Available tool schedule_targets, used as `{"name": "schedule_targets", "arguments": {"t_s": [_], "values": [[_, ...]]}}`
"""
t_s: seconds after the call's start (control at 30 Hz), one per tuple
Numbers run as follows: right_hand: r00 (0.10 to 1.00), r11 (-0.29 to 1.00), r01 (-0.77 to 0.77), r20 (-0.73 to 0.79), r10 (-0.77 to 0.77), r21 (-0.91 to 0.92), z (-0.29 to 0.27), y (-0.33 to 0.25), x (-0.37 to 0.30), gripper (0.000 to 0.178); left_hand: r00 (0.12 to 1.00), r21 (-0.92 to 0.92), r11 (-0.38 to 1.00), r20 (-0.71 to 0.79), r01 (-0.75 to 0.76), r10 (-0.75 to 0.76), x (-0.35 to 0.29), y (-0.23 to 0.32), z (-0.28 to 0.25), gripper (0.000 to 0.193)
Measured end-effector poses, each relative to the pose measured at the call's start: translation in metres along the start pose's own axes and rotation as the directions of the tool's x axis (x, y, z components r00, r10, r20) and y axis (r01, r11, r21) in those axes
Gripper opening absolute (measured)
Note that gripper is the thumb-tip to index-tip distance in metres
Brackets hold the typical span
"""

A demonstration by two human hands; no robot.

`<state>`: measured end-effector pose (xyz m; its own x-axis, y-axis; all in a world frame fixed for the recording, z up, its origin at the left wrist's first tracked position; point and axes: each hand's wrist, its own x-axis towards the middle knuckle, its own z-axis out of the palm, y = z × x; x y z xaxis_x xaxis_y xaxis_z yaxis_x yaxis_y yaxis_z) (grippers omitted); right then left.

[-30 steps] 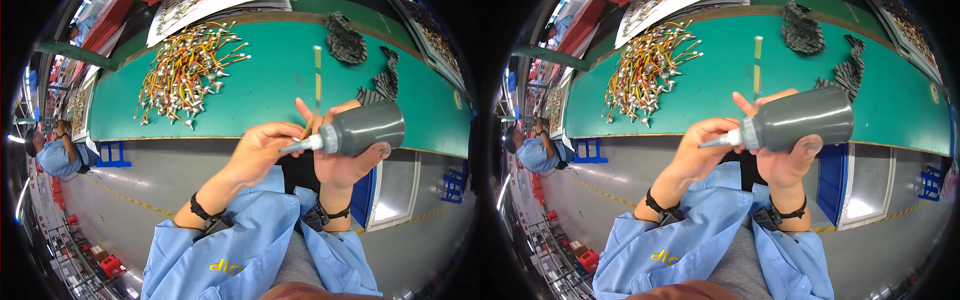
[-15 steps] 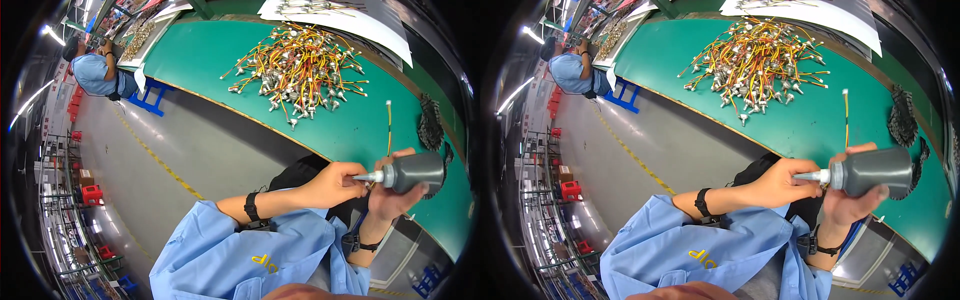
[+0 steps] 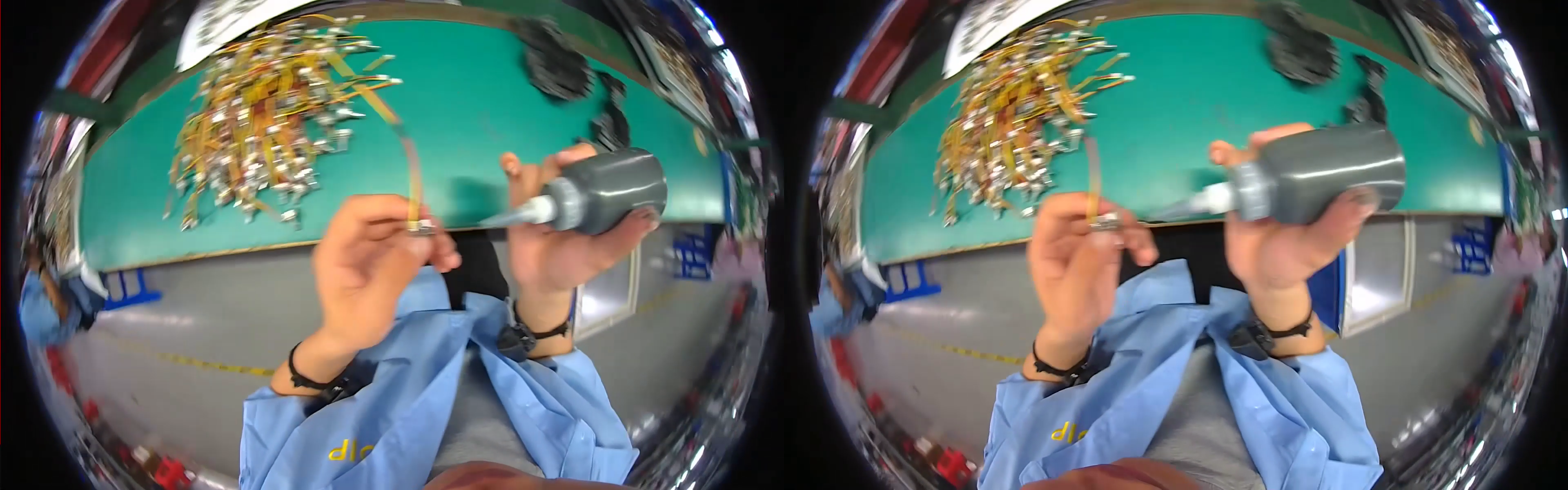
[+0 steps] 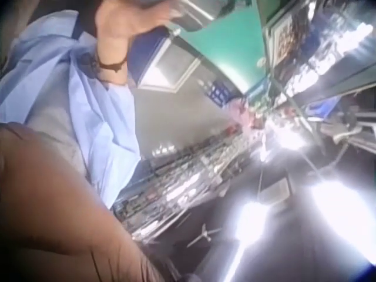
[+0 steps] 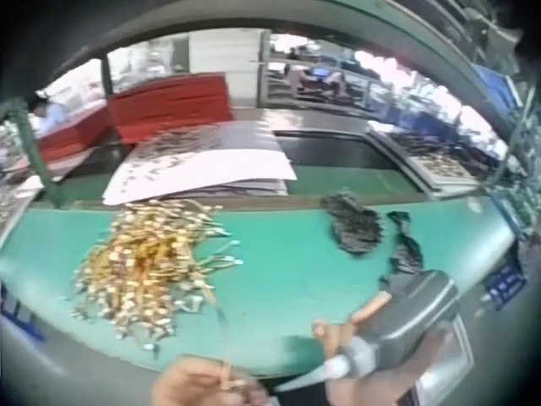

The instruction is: The person picks up a wire assembly from a pile, applies adhesive to the connector using a squeeze bottle, and wipes the tip of the bottle with a cloth. They repeat this process for several assemblies, occasionally setting the bottle down to organize the components.

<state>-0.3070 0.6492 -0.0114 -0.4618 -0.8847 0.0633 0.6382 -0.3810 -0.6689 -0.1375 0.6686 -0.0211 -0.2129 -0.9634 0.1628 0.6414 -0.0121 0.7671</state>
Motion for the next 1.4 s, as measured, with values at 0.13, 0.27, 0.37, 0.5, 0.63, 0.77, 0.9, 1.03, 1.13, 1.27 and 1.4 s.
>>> {"name": "schedule_targets", "arguments": {"t_s": [0.13, 0.27, 0.37, 0.5, 0.63, 0.77, 0.9, 1.03, 1.13, 1.27, 1.4], "values": [[0.913, 0.954, 0.300, 0.291, -0.287, 0.000, -0.015, -0.013, 0.001, 0.073, 0.998, 0.061, 0.998, 0.051, 0.023, -0.026, 0.002, 0.003, 0.012, 0.023], [0.742, 0.920, 0.383, 0.621, -0.252, -0.085, -0.023, -0.025, 0.005, 0.082, 0.997, 0.130, 0.991, 0.067, -0.037, 0.029, -0.001, 0.001, 0.023, 0.026], [0.716, 0.883, 0.463, 0.622, -0.316, -0.084, -0.021, -0.021, 0.005, 0.085, 0.999, 0.181, 0.982, 0.009, -0.054, 0.054, -0.004, 0.002, 0.029, 0.027], [0.717, 0.879, 0.471, 0.612, -0.332, -0.075, -0.027, -0.023, 0.006, 0.083, 0.997, 0.274, 0.959, 0.026, -0.070, 0.066, -0.003, 0.003, 0.033, 0.027], [0.746, 0.889, 0.450, 0.584, -0.319, -0.089, -0.032, -0.025, 0.006, 0.081, 0.996, 0.340, 0.937, 0.041, -0.082, 0.073, -0.002, 0.004, 0.035, 0.026], [0.726, 0.873, 0.483, 0.590, -0.354, -0.070, -0.035, -0.027, 0.007, 0.078, 0.997, 0.374, 0.924, 0.034, -0.081, 0.073, -0.001, 0.005, 0.039, 0.026], [0.717, 0.865, 0.494, 0.601, -0.353, -0.081, -0.034, -0.030, 0.006, 0.076, 0.995, 0.390, 0.916, 0.034, -0.098, 0.092, -0.002, 0.004, 0.040, 0.027], [0.717, 0.844, 0.528, 0.581, -0.385, -0.093, -0.033, -0.031, 0.004, 0.076, 0.991, 0.403, 0.905, 0.059, -0.135, 0.122, -0.001, 0.004, 0.041, 0.028], [0.706, 0.833, 0.544, 0.591, -0.391, -0.099, -0.033, -0.031, 0.003, 0.075, 0.988, 0.411, 0.899, 0.064, -0.153, 0.139, -0.001, 0.002, 0.041, 0.028], [0.718, 0.828, 0.549, 0.571, -0.398, -0.112, -0.032, -0.033, 0.003, 0.074, 0.986, 0.427, 0.889, 0.055, -0.163, 0.155, -0.001, 0.001, 0.042, 0.028], [0.716, 0.817, 0.566, 0.559, -0.418, -0.115, -0.032, -0.034, 0.004, 0.073, 0.982, 0.472, 0.861, 0.105, -0.187, 0.156, 0.000, 0.002, 0.039, 0.026]]}}
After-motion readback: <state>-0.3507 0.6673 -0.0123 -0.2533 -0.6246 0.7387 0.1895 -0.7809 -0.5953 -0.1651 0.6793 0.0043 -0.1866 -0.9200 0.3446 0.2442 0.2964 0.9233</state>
